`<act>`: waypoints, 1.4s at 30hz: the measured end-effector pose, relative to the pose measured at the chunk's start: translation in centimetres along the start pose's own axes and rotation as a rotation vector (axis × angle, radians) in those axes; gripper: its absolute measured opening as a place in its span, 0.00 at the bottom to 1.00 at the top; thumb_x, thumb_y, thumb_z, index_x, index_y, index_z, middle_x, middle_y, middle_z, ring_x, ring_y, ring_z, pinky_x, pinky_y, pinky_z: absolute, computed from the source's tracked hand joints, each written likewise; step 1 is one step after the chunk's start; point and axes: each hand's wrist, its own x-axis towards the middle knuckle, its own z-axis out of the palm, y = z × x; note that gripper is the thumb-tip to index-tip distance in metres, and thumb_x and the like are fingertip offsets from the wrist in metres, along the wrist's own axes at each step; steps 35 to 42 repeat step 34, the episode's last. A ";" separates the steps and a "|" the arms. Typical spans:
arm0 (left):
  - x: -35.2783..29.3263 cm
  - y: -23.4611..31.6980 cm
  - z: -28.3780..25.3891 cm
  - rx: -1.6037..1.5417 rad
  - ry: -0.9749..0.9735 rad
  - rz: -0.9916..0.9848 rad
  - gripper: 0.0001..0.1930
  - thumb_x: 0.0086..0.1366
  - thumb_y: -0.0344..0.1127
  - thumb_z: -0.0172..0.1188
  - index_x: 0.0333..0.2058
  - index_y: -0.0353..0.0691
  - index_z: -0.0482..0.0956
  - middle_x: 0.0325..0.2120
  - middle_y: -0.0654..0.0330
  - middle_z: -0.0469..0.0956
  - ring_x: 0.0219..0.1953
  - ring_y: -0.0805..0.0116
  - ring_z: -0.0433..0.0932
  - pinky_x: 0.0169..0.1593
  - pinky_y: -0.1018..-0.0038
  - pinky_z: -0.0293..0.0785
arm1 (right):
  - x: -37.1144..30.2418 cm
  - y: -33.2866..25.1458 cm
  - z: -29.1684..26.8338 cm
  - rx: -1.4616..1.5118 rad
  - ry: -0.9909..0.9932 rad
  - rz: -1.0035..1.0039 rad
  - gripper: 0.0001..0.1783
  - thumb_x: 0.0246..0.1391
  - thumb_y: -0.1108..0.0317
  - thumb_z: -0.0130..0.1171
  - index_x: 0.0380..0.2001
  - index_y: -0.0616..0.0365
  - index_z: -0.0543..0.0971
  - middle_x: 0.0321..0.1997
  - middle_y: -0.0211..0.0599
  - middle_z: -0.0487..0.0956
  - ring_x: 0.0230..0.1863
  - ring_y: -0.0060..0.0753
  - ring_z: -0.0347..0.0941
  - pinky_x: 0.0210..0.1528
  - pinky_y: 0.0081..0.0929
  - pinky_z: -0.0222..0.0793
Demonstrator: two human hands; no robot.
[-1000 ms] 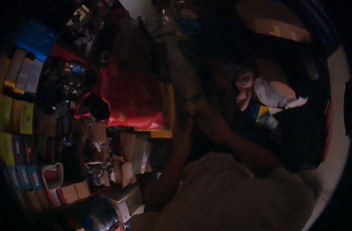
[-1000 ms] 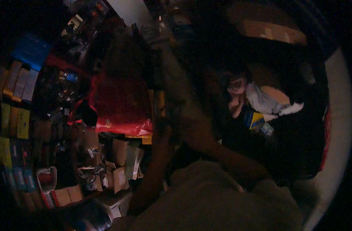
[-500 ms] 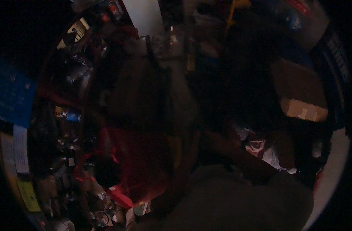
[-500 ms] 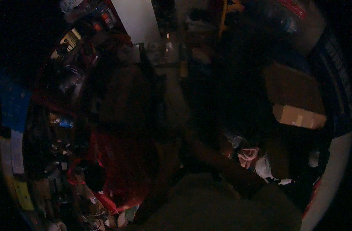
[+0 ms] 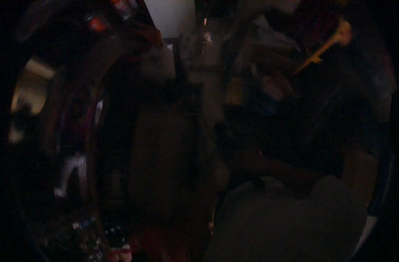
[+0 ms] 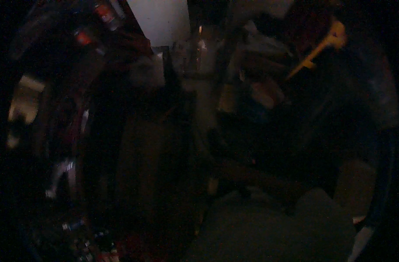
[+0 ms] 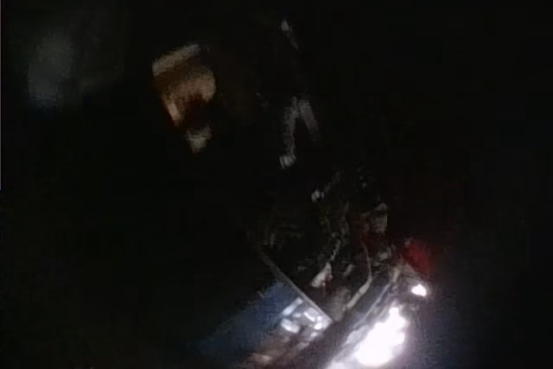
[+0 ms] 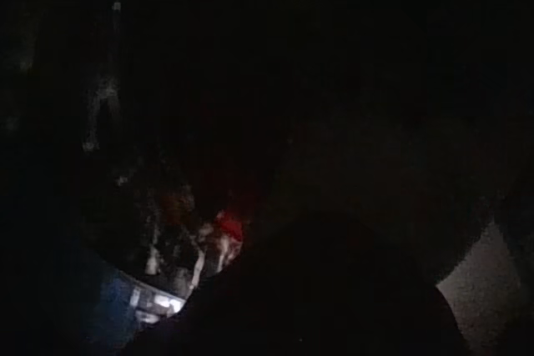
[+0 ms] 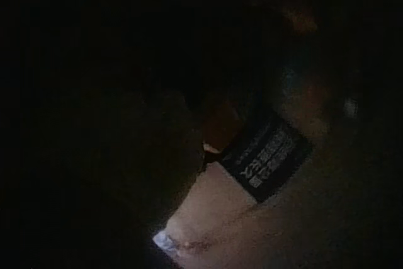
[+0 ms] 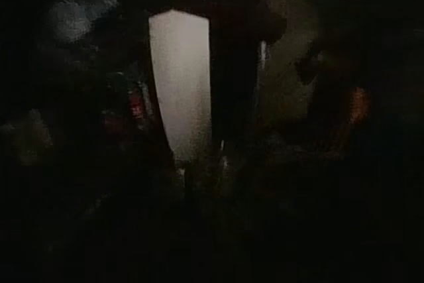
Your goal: The person opens the seat of a parked electric scooter and uses a screwdriver to adjust components inside the storage compartment. They then retrieve a set of keys, test them in the ignition, and place the screwdriver on a nearby workbench before moving into a cluttered workshop area.
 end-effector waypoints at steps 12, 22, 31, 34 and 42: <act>24.9 29.9 -0.1 0.115 0.121 -0.009 0.20 0.62 0.35 0.55 0.53 0.39 0.73 0.50 0.45 0.73 0.49 0.44 0.72 0.52 0.56 0.69 | 8.7 -3.5 -34.0 -0.069 0.349 0.420 0.32 0.55 0.51 0.58 0.58 0.58 0.68 0.56 0.50 0.74 0.56 0.47 0.71 0.60 0.40 0.64; 64.8 52.3 -2.2 0.851 0.030 0.410 0.21 0.65 0.48 0.54 0.50 0.39 0.75 0.39 0.55 0.80 0.39 0.56 0.79 0.43 0.62 0.74 | 17.2 -5.1 -47.7 0.242 0.459 0.222 0.31 0.55 0.55 0.61 0.59 0.58 0.69 0.57 0.47 0.74 0.58 0.44 0.70 0.61 0.38 0.63; 90.0 72.4 -11.0 -0.088 0.307 0.214 0.24 0.66 0.49 0.52 0.57 0.45 0.67 0.52 0.56 0.72 0.54 0.60 0.72 0.51 0.61 0.70 | 40.1 -6.7 -64.6 0.610 0.774 0.542 0.29 0.55 0.58 0.61 0.57 0.58 0.70 0.52 0.42 0.77 0.53 0.37 0.73 0.55 0.36 0.70; 91.9 77.7 -10.4 -0.172 0.302 0.139 0.27 0.66 0.50 0.52 0.60 0.47 0.63 0.60 0.55 0.65 0.58 0.59 0.68 0.55 0.54 0.66 | 44.8 -7.6 -70.3 0.621 0.800 0.483 0.29 0.54 0.57 0.62 0.58 0.55 0.70 0.51 0.42 0.77 0.51 0.36 0.74 0.53 0.39 0.72; 91.9 77.7 -10.4 -0.172 0.302 0.139 0.27 0.66 0.50 0.52 0.60 0.47 0.63 0.60 0.55 0.65 0.58 0.59 0.68 0.55 0.54 0.66 | 44.8 -7.6 -70.3 0.621 0.800 0.483 0.29 0.54 0.57 0.62 0.58 0.55 0.70 0.51 0.42 0.77 0.51 0.36 0.74 0.53 0.39 0.72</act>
